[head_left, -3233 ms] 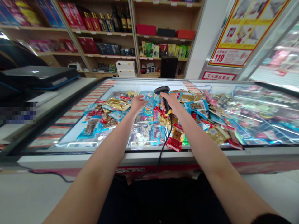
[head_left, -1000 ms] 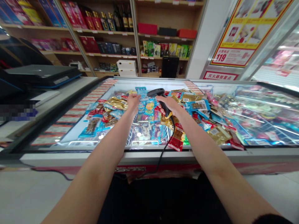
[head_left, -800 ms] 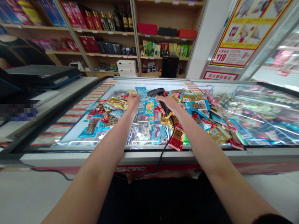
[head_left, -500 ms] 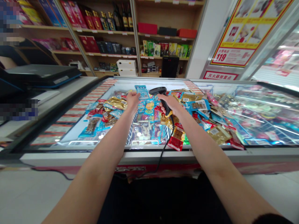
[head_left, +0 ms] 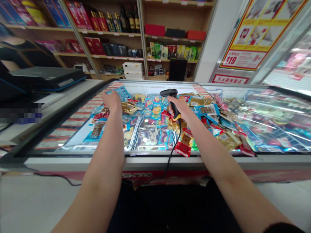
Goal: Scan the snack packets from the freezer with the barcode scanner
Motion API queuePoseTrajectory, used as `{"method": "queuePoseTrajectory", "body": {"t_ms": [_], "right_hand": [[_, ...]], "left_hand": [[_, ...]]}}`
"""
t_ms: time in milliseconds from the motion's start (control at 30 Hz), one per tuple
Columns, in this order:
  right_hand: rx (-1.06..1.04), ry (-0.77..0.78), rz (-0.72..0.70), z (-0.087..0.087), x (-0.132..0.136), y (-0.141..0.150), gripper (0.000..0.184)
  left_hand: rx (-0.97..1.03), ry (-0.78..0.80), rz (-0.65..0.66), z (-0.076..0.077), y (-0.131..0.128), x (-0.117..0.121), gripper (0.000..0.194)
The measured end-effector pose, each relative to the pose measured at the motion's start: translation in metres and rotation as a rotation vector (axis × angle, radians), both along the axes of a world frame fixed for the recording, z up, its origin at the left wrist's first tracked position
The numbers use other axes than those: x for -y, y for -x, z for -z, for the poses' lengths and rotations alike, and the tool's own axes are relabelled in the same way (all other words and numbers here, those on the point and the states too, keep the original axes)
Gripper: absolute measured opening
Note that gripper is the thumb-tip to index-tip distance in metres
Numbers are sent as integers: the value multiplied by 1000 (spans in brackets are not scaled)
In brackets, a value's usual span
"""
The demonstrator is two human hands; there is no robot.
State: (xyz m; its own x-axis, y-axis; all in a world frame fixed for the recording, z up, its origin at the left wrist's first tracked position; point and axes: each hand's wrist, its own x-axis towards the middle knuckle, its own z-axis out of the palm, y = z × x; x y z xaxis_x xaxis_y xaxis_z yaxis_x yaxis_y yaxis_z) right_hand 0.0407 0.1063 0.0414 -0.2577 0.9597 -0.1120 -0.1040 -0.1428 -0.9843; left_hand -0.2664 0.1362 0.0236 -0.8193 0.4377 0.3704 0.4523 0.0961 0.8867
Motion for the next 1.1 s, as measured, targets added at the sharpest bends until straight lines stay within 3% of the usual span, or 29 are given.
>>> {"method": "queuePoseTrajectory", "body": {"t_ms": [100,200,333,433,533,667,800,900,1100], "right_hand": [[-9,15,6,0,-1,0,26],[-15,20,7,1,-1,0,27],[-31,15,7,1,-2,-1,28],[-32,22,22,0,-2,-1,28],[-27,31,25,0,-4,-1,29],[-24,18,32,2,-7,-2,30],[-34,-18,39,3,-7,-1,33],[-31,-23,44,3,-5,-1,32],[-30,-16,41,2,-5,-1,31]], "left_hand": [[4,177,-84,-2,-1,15,29],[-140,358,-87,2,-11,24,47],[-377,300,-11,7,-31,25,49],[-513,258,152,7,-55,23,42],[-691,290,429,11,-86,19,41],[-898,396,797,28,-122,11,50],[-948,520,980,44,-140,6,59],[-913,616,1000,46,-142,6,60],[-905,671,858,36,-131,7,55]]}}
